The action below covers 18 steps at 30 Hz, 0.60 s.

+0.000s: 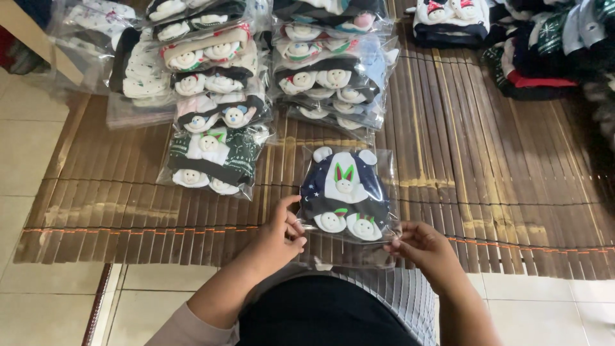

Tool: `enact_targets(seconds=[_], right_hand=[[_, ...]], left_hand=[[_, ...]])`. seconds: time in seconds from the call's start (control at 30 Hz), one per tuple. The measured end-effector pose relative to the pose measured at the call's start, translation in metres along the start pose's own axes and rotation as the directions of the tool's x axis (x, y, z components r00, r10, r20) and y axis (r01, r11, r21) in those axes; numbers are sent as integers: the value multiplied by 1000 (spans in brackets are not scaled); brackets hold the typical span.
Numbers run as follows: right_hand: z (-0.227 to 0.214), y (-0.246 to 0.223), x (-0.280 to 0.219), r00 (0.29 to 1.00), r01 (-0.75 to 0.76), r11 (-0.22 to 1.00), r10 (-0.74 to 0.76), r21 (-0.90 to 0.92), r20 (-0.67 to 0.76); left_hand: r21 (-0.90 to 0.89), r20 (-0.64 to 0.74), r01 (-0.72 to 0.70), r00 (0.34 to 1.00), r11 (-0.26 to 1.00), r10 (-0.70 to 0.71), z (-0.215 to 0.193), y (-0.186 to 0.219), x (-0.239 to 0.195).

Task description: Packaging baby hats into clear plastic bags

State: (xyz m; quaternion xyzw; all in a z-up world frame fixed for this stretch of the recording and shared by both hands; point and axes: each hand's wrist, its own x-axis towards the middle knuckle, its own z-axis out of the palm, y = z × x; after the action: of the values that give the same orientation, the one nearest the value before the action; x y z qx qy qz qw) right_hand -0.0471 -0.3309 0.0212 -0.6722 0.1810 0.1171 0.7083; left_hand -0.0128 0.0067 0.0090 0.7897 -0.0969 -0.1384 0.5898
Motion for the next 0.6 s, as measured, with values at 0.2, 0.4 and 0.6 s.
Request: enact_targets(seconds=[0.2, 0.4, 0.6], right_hand=[[15, 8, -8, 908, 402, 822, -414, -404, 63], [44, -7, -23, 656, 507, 241, -731, -828, 189], [59, 2, -9, 417, 356, -30, -890, -934, 187]], left_hand=[[590, -119, -339, 861, 733, 494, 19, -3, 2], [894, -110, -182, 797, 410, 594, 21, 2, 3], [958, -72, -151, 700, 245, 711, 17, 14, 7]])
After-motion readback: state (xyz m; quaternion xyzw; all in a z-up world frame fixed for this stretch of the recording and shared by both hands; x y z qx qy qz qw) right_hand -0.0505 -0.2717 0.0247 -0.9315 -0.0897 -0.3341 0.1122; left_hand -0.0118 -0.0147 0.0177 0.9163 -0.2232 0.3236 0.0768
